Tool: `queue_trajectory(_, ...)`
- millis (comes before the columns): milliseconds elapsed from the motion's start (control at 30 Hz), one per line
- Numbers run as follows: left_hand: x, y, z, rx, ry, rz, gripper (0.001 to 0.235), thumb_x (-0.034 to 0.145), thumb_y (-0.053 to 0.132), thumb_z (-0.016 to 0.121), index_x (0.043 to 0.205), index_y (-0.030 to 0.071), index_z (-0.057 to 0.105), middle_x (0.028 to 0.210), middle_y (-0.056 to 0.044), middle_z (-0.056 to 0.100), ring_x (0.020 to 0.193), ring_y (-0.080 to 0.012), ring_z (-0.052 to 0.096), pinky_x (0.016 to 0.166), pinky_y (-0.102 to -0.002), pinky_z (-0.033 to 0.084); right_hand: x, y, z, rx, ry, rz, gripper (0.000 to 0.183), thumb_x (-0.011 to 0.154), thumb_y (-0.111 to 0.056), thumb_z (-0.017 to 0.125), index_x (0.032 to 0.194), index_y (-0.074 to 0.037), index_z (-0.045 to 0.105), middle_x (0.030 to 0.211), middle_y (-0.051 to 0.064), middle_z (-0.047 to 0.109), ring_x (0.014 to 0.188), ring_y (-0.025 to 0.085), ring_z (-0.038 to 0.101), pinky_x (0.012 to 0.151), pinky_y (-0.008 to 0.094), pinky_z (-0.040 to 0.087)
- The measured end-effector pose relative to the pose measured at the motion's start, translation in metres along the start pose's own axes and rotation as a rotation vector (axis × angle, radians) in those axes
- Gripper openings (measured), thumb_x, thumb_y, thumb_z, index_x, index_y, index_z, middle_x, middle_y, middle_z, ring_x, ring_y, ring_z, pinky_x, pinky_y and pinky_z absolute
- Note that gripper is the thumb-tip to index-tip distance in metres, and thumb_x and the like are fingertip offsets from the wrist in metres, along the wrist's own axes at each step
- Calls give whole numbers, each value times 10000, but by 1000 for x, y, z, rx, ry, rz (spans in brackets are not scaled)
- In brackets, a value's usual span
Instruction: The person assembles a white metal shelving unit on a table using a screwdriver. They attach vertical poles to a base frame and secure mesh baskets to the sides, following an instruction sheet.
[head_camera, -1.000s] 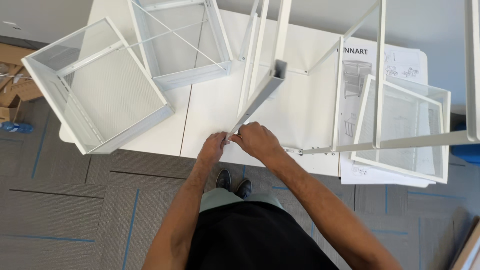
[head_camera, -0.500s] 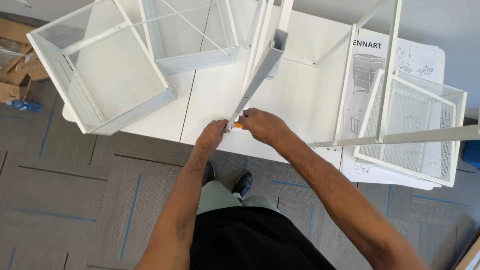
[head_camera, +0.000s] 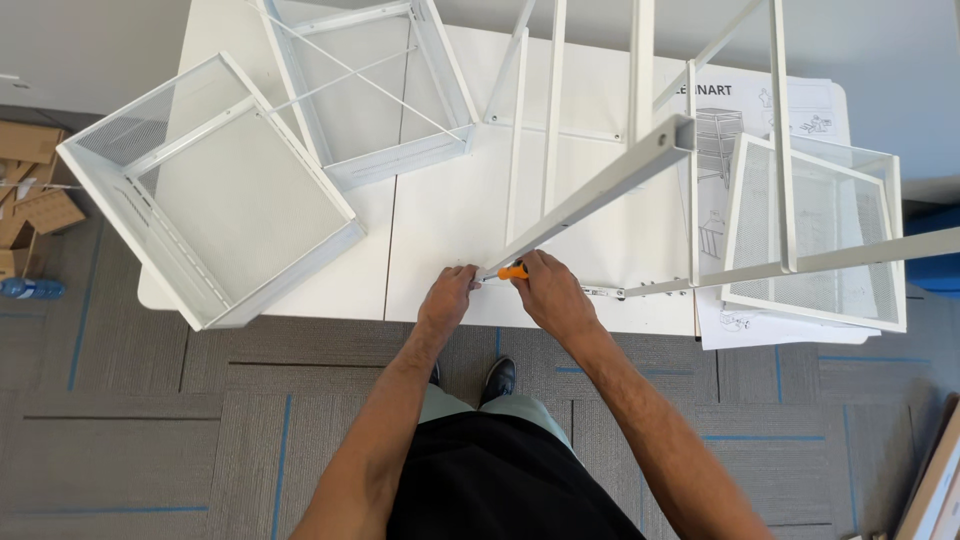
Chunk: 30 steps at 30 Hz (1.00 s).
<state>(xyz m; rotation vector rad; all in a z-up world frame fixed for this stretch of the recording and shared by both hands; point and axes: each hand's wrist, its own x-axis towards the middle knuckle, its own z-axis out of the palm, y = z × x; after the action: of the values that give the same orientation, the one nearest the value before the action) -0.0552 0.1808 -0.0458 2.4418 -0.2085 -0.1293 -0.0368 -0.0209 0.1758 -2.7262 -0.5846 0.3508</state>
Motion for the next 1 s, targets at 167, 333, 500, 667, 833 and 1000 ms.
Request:
queue_trajectory(167, -2, 3, -4, 15, -69, -4, 268, 1175, 293, 520, 1375, 140, 612, 1122, -93, 706, 1160, -276, 735, 994, -412, 659, -2, -21, -11, -23, -3, -49, 140, 1071, -128, 691, 1181, -54, 736, 1069, 147, 728, 1041, 316, 788, 869, 411, 684)
queue_trajectory(333, -1, 11, -16, 26, -76, -11, 268, 1177, 282, 508, 1373, 127, 604, 1129, -100, 695, 1170, -280, 729, 1006, -404, 657, -4, -34, -9, 28, 28, 47, 179, 1047, -155, 729, 1161, -19, 748, 1088, 182, 701, 1037, 352, 786, 879, 456, 696)
queue_trajectory(500, -4, 14, -22, 58, -104, -31, 257, 1159, 211, 544, 1406, 159, 599, 1175, -71, 700, 1194, -250, 713, 1002, -387, 657, -12, -51, -9, 191, 149, 134, 339, 1046, -323, 783, 1051, 11, 724, 1098, 156, 606, 1020, 307, 800, 869, 419, 713)
queue_trajectory(667, -2, 15, -24, 52, -114, -27, 262, 1153, 185, 554, 1412, 175, 596, 1181, -63, 702, 1194, -239, 714, 1002, -386, 662, -13, -44, 14, 187, 401, 103, 236, 993, -218, 851, 1047, -23, 729, 956, 99, 658, 851, 282, 813, 734, 413, 700)
queue_trajectory(833, -3, 18, -30, 39, -141, -33, 273, 1152, 209, 563, 1422, 180, 586, 1190, -61, 700, 1206, -242, 709, 1012, -391, 665, -19, -32, 36, 195, 466, 64, 148, 985, -107, 842, 1120, -69, 796, 1003, 79, 738, 891, 259, 822, 781, 373, 701)
queue_trajectory(1000, -4, 22, -34, 63, -155, -58, 273, 1160, 186, 553, 1429, 168, 598, 1228, -83, 711, 1209, -223, 710, 1010, -366, 657, -31, -61, 14, 43, 449, 139, 244, 1085, -203, 744, 1294, -82, 778, 1209, 127, 686, 974, 266, 823, 847, 392, 720)
